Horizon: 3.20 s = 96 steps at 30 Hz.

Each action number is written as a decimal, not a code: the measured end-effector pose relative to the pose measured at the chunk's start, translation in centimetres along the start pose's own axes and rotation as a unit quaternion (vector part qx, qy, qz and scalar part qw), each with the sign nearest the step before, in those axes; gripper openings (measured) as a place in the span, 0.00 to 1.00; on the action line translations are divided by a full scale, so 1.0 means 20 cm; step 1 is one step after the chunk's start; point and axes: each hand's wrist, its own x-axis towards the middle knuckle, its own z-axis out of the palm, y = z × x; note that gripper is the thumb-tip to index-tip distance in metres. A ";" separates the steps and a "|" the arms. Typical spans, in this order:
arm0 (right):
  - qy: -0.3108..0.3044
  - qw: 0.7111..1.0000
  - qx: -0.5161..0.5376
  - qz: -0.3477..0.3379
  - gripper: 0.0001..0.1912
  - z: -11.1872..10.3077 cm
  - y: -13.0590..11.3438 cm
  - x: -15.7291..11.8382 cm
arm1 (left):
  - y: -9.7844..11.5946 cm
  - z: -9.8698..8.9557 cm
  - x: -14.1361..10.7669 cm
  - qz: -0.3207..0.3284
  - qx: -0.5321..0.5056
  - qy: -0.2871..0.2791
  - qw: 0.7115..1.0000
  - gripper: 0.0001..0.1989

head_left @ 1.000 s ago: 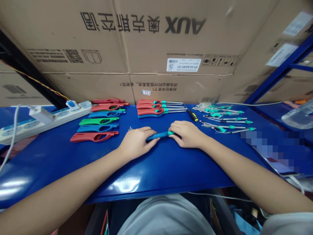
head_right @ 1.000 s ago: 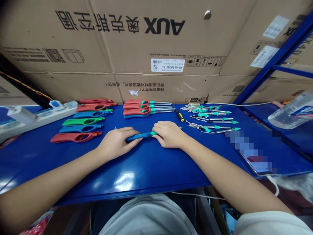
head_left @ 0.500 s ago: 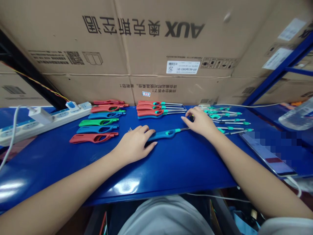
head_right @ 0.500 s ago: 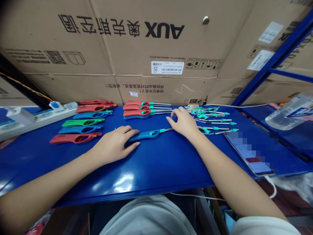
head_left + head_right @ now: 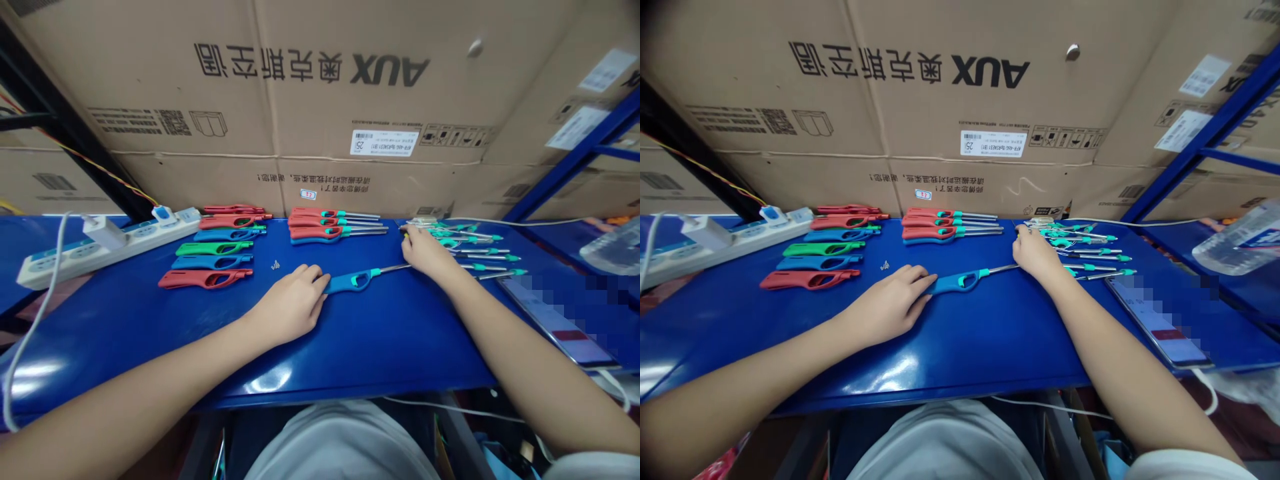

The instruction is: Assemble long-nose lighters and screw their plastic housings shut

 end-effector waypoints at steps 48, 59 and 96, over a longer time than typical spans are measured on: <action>-0.128 0.912 0.165 -0.352 0.20 0.09 -0.49 -0.29 | 0.06 0.00 -0.02 0.024 0.006 0.019 1.000 0.15; -0.025 0.904 0.410 -0.117 0.13 -0.01 -0.43 -0.21 | -0.02 0.04 0.01 0.029 -0.094 0.031 0.995 0.19; 0.002 0.680 0.730 0.074 0.26 -0.19 -0.42 -0.03 | -0.07 0.06 0.10 -0.171 -0.573 0.108 0.794 0.11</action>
